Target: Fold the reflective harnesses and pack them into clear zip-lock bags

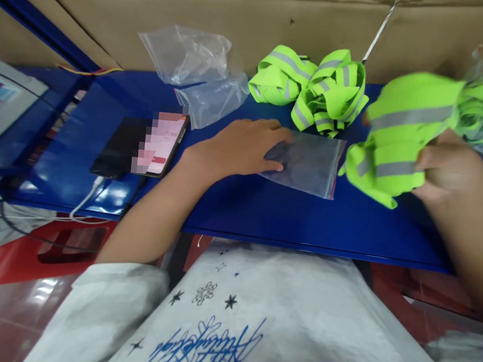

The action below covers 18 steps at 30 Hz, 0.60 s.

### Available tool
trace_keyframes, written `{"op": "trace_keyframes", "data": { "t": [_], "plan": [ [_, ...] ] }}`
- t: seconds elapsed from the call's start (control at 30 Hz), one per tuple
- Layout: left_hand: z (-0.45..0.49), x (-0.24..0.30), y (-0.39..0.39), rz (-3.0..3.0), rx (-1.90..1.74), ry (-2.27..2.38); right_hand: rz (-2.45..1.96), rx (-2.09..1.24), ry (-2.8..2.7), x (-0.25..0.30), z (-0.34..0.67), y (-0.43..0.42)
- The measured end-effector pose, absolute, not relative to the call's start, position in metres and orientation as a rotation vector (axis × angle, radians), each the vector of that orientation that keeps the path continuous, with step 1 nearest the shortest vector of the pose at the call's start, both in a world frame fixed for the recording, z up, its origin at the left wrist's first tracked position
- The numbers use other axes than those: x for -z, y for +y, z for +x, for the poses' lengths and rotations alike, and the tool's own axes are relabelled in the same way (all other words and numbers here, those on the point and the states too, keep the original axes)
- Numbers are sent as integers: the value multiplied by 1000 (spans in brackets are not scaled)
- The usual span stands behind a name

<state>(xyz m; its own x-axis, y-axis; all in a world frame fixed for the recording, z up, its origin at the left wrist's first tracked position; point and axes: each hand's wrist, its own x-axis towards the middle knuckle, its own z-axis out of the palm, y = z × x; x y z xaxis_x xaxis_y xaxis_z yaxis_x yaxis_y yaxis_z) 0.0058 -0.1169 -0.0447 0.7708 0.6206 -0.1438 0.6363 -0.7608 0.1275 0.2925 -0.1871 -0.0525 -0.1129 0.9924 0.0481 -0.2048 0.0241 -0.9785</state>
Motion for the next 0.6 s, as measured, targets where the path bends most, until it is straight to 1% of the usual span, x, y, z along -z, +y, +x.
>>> {"op": "trace_keyframes", "data": {
  "t": [0.07,0.1,0.2,0.3,0.4,0.5,0.6],
  "plan": [
    [8,43,-121,2828,64,1093,-1020,-1204,-1150,45,297,-185],
    [11,43,-123,2829,-11,1049,-1032,-1165,-1156,44,298,-183],
    [28,54,-124,2790,-201,718,-1056,-1156,-1201,47,297,-178],
    [43,76,-120,2776,-202,519,-1105,-1163,-1223,53,296,-174],
    [45,87,-120,2756,-205,587,-1126,-1125,-1203,55,298,-173],
    [40,84,-124,2709,-219,694,-1097,-1107,-1213,55,299,-173],
    [44,82,-125,2717,-244,699,-1091,-1104,-1216,56,300,-173]
  ]
}}
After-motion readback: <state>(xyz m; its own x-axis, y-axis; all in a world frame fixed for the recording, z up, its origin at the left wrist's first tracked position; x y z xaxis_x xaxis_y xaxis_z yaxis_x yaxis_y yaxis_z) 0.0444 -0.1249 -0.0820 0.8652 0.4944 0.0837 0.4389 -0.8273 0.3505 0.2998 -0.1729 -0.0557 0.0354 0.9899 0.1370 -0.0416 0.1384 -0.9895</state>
